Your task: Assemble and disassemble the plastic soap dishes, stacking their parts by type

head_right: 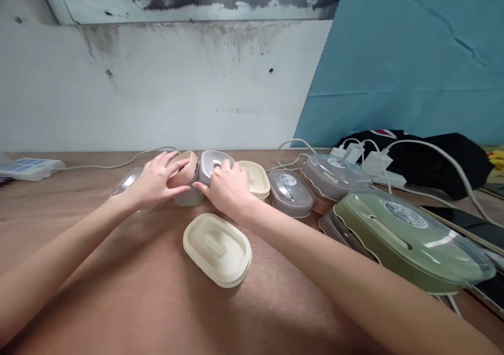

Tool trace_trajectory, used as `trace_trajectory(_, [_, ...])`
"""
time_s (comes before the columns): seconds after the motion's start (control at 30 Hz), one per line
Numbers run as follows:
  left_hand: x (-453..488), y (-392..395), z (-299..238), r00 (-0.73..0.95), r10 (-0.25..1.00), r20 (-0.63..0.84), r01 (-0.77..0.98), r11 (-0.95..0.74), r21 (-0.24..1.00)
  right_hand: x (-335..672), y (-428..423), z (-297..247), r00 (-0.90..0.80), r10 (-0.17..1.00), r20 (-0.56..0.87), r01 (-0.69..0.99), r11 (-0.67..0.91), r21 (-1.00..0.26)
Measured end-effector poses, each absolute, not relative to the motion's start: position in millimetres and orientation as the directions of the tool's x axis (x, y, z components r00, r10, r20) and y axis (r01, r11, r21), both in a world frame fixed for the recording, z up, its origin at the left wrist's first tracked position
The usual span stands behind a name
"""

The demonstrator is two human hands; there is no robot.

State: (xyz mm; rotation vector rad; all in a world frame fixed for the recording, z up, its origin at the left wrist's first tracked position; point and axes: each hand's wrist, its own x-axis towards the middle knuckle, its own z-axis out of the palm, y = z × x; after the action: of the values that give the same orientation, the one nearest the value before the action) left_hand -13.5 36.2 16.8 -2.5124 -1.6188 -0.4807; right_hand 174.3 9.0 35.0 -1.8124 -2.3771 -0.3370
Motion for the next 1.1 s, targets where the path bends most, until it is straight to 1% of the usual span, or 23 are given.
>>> trace_trajectory(0.1, [-11.0, 40.2, 12.6, 0.436, 0.853, 0.286, 0.873, -0.478, 0.095, 162.5, 17.8, 17.3, -0.302, 0.928, 0.22, 0.951, 0.278, 0.132])
trace_trajectory(0.23, [-13.9, 40.5, 10.8, 0.433, 0.853, 0.293, 0.87, -0.48, 0.112, 160.1, 25.1, 2.8, -0.345, 0.918, 0.195, 0.932, 0.31, 0.186])
trace_trajectory(0.37, [-15.1, 39.1, 13.3, 0.425, 0.859, 0.285, 0.874, -0.472, 0.118, 160.4, 32.0, 1.5, -0.365, 0.913, 0.183, 0.922, 0.327, 0.208])
trace_trajectory(0.5, [-17.9, 38.9, 17.9, 0.418, 0.87, 0.262, 0.881, -0.459, 0.116, 159.4, 32.2, 6.9, -0.399, 0.902, 0.164, 0.909, 0.365, 0.204])
trace_trajectory(0.63, [-24.1, 40.2, 24.1, 0.415, 0.88, 0.23, 0.887, -0.448, 0.113, 159.6, 25.3, 9.0, -0.429, 0.886, 0.177, 0.899, 0.4, 0.179])
trace_trajectory(0.7, [-26.5, 40.8, 26.5, 0.416, 0.883, 0.218, 0.887, -0.447, 0.114, 159.8, 23.7, 6.3, -0.428, 0.886, 0.178, 0.9, 0.401, 0.168])
trace_trajectory(0.9, [-29.2, 41.5, 26.6, 0.411, 0.889, 0.201, 0.889, -0.44, 0.13, 157.5, 34.7, -10.8, -0.4, 0.909, 0.119, 0.911, 0.379, 0.162])
trace_trajectory(1.0, [-30.7, 41.9, 25.6, 0.415, 0.889, 0.194, 0.883, -0.445, 0.148, 159.0, 36.2, -14.2, -0.413, 0.901, 0.136, 0.906, 0.39, 0.166])
trace_trajectory(1.1, [-32.6, 42.6, 25.5, 0.424, 0.887, 0.181, 0.875, -0.453, 0.172, 169.7, 27.6, -12.2, -0.433, 0.881, 0.192, 0.899, 0.408, 0.16])
